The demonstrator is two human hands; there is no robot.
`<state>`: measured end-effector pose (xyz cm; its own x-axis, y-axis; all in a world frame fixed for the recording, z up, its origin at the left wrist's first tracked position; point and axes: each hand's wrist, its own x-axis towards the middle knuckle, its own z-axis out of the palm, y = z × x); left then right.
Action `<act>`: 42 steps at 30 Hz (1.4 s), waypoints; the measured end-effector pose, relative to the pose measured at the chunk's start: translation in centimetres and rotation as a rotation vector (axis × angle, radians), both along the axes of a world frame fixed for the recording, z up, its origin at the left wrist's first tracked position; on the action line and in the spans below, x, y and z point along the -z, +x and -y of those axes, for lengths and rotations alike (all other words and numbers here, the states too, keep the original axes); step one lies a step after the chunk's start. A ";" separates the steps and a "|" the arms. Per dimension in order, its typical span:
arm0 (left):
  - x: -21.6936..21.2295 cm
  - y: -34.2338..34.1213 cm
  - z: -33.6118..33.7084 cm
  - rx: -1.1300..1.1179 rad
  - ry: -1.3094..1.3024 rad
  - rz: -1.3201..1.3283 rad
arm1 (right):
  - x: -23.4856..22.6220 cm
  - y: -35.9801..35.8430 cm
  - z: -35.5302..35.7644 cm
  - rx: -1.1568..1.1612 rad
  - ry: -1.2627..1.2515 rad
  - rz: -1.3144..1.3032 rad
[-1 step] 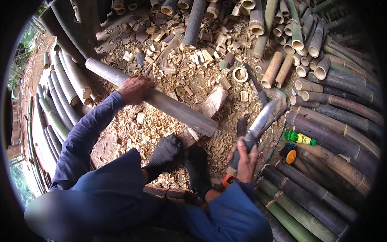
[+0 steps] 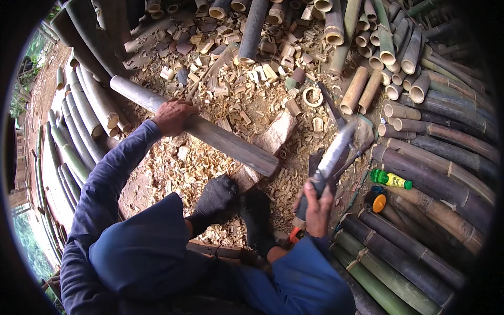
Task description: The person sits on the ground and uses a machete to split bamboo poles lengthwise. They repeatedly position each pole on a wooden block, strike it with the machete, and then set the split pieces aside.
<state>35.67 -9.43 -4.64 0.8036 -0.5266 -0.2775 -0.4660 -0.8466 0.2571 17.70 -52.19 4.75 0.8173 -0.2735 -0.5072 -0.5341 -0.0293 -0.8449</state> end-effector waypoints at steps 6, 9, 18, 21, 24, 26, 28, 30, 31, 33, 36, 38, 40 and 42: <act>1.4 0.7 -0.7 0.018 0.024 0.029 | 2.5 0.2 -1.4 -0.699 -0.747 0.055; 1.2 1.1 0.8 0.074 -0.013 0.081 | 1.8 1.2 -2.0 -0.833 -0.837 0.040; 3.2 2.3 3.2 0.154 0.083 -0.203 | 4.2 3.4 -2.4 -0.954 -1.001 0.192; 4.2 2.1 2.8 0.156 0.098 -0.197 | 1.5 4.4 -3.4 -0.988 -0.910 0.147; 2.7 1.5 3.1 0.096 0.108 -0.217 | -1.4 4.2 -4.2 -0.863 -0.769 0.503; 2.7 1.5 2.7 0.093 0.102 -0.202 | -0.3 3.7 -3.5 -0.808 -0.709 0.734; 3.0 2.2 4.0 0.123 0.093 -0.227 | 4.6 2.6 -1.1 -0.968 -1.047 0.351; 2.5 2.9 3.9 0.119 0.112 -0.231 | 4.4 3.7 -1.1 -1.040 -1.058 0.113; 2.0 3.1 3.9 0.119 0.124 -0.225 | 2.8 4.6 -2.0 -1.023 -1.008 0.145; 2.7 2.1 3.6 0.120 0.088 -0.216 | -0.7 5.3 -4.1 -1.008 -0.903 0.189; 3.4 1.8 3.2 0.132 0.100 -0.211 | -2.2 4.4 -4.7 -0.885 -0.787 0.562; 2.2 1.9 3.4 0.106 0.111 -0.237 | 2.3 3.3 -2.4 -0.820 -0.674 0.663; 1.9 1.8 4.1 0.113 0.115 -0.222 | 3.1 3.6 -1.5 -1.006 -1.029 0.260; 2.1 1.6 4.6 0.116 0.122 -0.169 | 2.4 4.1 -1.7 -1.096 -1.195 -0.050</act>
